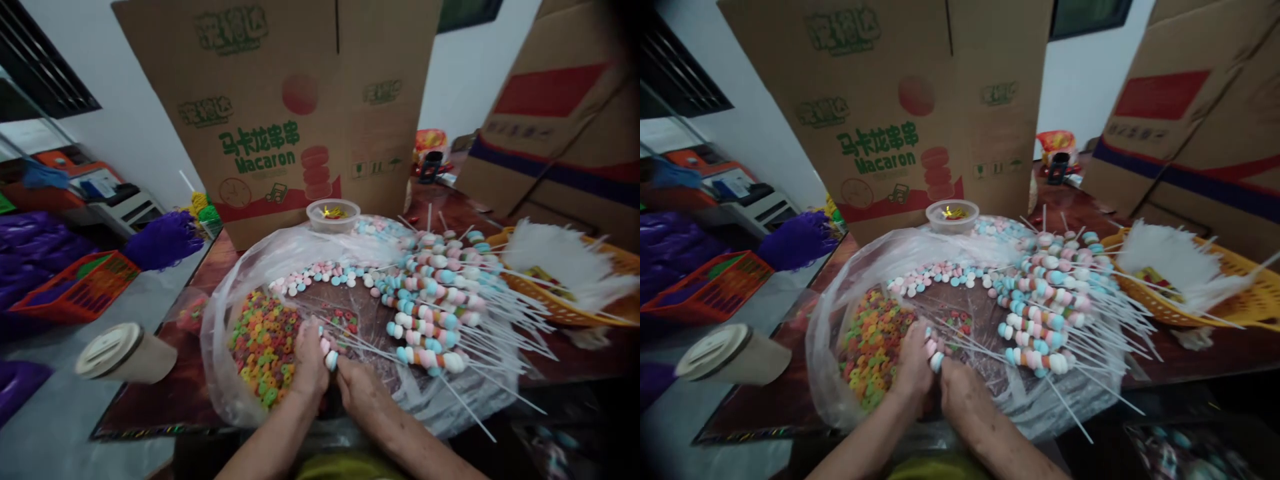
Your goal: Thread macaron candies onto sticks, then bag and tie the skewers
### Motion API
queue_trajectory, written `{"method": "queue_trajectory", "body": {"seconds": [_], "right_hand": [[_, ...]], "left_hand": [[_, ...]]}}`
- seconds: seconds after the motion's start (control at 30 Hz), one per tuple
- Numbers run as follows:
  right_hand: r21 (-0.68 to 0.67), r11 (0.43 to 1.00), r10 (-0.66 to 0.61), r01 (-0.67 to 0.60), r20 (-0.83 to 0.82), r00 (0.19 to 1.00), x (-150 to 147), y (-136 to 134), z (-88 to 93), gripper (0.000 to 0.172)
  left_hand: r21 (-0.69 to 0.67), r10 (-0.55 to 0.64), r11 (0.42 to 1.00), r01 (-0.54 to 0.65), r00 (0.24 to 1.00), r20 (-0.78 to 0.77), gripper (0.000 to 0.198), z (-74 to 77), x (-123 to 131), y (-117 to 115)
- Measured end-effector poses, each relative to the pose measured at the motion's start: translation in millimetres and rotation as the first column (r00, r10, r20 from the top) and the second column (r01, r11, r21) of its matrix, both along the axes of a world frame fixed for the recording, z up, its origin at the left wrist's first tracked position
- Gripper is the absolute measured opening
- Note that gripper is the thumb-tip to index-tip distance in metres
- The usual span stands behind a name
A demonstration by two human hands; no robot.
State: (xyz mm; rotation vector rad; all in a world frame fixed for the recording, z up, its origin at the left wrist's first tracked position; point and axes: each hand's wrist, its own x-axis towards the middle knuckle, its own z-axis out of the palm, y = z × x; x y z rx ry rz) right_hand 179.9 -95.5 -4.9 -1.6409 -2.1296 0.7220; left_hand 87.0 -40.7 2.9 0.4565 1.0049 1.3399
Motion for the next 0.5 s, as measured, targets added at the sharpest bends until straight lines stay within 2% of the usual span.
{"method": "queue_trajectory", "body": {"seconds": [0.13,0.33,0.43,0.47,0.5], "right_hand": [[0.079,0.996,-0.034,0.031,0.029,0.999,3.7,-2.2,7.2,0.023],[0.183,0.98,-0.083,0.074,0.039,0.996,2.3,-9.3,2.7,0.02],[0.244,0.953,-0.187,0.178,0.015,0.982,43.4,-4.9,17.2,0.025],[0.275,0.926,-0.273,0.26,0.01,0.962,68.3,-0.5,26.7,0.029],[0.332,0.863,-0.407,0.381,0.012,0.913,97.9,5.7,37.7,0.026]], "left_hand": [[-0.017,0.063,0.998,-0.063,0.997,0.044,0.031,11.4,-9.2,17.4],[0.037,-0.018,0.999,0.017,0.999,0.041,0.033,14.4,5.0,12.9],[0.186,-0.046,0.981,0.049,0.999,-0.022,0.038,27.5,-3.2,19.0],[0.201,-0.027,0.979,0.034,0.999,-0.039,0.042,31.6,-10.7,23.8],[0.227,0.001,0.974,0.017,0.997,-0.08,0.044,34.1,-19.8,28.6]]}}
